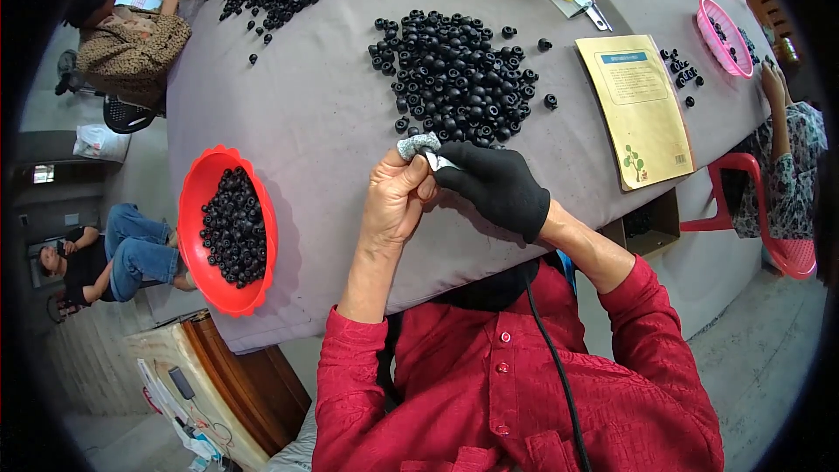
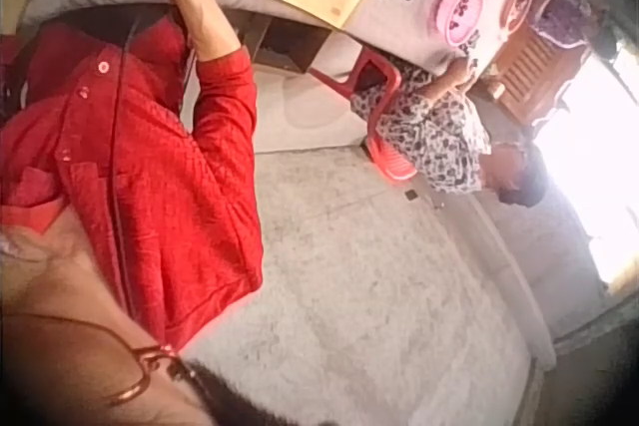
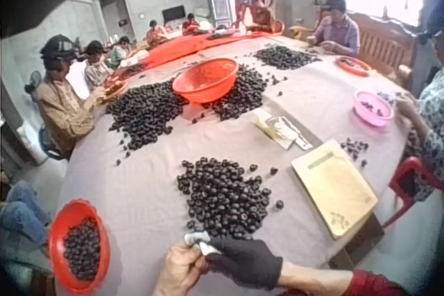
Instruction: The person cleans and sorts small black plastic or rubber components on a table, wiping them with a cleaning cloth and placing them into a red bowl.
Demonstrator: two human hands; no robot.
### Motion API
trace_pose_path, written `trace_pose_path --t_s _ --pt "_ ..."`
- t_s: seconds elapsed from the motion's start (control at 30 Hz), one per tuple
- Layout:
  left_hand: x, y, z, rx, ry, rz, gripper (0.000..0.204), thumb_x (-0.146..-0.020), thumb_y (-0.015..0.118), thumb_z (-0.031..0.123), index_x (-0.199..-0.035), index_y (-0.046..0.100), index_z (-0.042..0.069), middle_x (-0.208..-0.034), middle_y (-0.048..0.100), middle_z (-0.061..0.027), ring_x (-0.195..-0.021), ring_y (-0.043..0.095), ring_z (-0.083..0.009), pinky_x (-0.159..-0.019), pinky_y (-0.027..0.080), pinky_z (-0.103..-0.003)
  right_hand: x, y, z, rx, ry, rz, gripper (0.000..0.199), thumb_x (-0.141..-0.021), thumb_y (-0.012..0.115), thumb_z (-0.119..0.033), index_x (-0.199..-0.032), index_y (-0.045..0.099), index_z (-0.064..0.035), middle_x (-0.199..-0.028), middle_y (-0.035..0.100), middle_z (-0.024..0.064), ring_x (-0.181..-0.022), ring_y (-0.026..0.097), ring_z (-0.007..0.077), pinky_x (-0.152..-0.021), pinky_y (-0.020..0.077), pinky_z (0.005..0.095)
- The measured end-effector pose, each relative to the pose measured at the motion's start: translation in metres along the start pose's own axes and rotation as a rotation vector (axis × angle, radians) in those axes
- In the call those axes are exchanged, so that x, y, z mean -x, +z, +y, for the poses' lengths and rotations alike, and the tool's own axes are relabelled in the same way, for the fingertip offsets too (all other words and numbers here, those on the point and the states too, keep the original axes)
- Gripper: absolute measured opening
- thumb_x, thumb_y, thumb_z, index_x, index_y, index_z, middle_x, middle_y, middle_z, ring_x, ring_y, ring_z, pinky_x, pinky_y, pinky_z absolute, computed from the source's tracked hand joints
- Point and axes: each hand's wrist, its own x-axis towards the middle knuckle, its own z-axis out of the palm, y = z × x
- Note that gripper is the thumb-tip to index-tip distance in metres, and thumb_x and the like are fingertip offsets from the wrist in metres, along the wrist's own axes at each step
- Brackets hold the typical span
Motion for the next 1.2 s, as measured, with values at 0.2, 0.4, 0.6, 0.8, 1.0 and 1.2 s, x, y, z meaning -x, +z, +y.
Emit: trace_pose_path --t_s 0.2,0.4,0.6,0.8,1.0,1.2 --pt "0.0003 0.0009 -0.0003 -0.044 0.021 0.002 0.013 -0.087 0.058 0.011 -0.097 0.061 0.004 -0.069 0.056 -0.0003 -0.054 0.048 -0.0073 -0.046 0.036 -0.021 -0.0005 -0.0038 -0.0093 -0.038 0.056 -0.043 0.027 -0.087 0.056 -0.014 -0.112 0.056 -0.0032 -0.087 0.064 0.0125 -0.078 0.063 0.0164 -0.07 0.0492 0.0294" --pt "0.0007 0.0043 0.0022 -0.104 0.025 0.005 0.013 -0.087 0.058 0.012 -0.097 0.061 0.004 -0.064 0.055 0.0 -0.052 0.047 -0.007 -0.043 0.035 -0.02 -0.0017 -0.0034 -0.0088 -0.079 0.061 -0.042 0.028 -0.087 0.056 -0.014 -0.113 0.057 -0.0036 -0.087 0.065 0.0123 -0.078 0.062 0.016 -0.07 0.049 0.0293" --pt "0.0017 0.0024 0.0008 -0.12 0.022 0.016 0.014 -0.086 0.059 0.012 -0.098 0.062 0.004 -0.064 0.055 0.0002 -0.052 0.048 -0.0071 -0.044 0.036 -0.02 -0.0017 -0.0038 -0.0097 -0.085 0.057 -0.044 0.027 -0.087 0.056 -0.014 -0.112 0.057 -0.0035 -0.087 0.065 0.0118 -0.077 0.062 0.0147 -0.07 0.0488 0.0292" --pt "0.0015 0.0033 0.0011 -0.113 0.024 -0.001 0.015 -0.086 0.059 0.011 -0.1 0.062 0.004 -0.068 0.056 -0.0002 -0.053 0.049 -0.0074 -0.043 0.037 -0.021 -0.0028 -0.0029 -0.0057 -0.061 0.064 -0.025 0.03 -0.088 0.056 -0.023 -0.113 0.057 -0.0063 -0.083 0.066 0.0095 -0.074 0.066 0.0157 -0.066 0.0504 0.0277" --pt "-0.0007 0.0031 0.0019 -0.027 0.001 -0.012 0.015 -0.087 0.057 0.008 -0.101 0.061 0.003 -0.071 0.057 -0.0018 -0.055 0.048 -0.0083 -0.049 0.038 -0.022 -0.001 -0.0022 -0.0008 -0.066 0.015 0.0 0.03 -0.088 0.057 -0.023 -0.113 0.057 -0.0066 -0.084 0.066 0.0106 -0.074 0.066 0.016 -0.066 0.0506 0.0277" --pt "-0.0002 -0.0022 0.0009 0.01 0.009 -0.058 0.017 -0.087 0.056 0.006 -0.102 0.061 0.002 -0.072 0.058 -0.0026 -0.055 0.048 -0.008 -0.051 0.037 -0.022 0.0012 -0.0033 -0.0089 -0.148 0.093 -0.052 0.027 -0.088 0.057 -0.017 -0.112 0.057 -0.0043 -0.083 0.065 0.0093 -0.074 0.064 0.0141 -0.067 0.0507 0.0271"
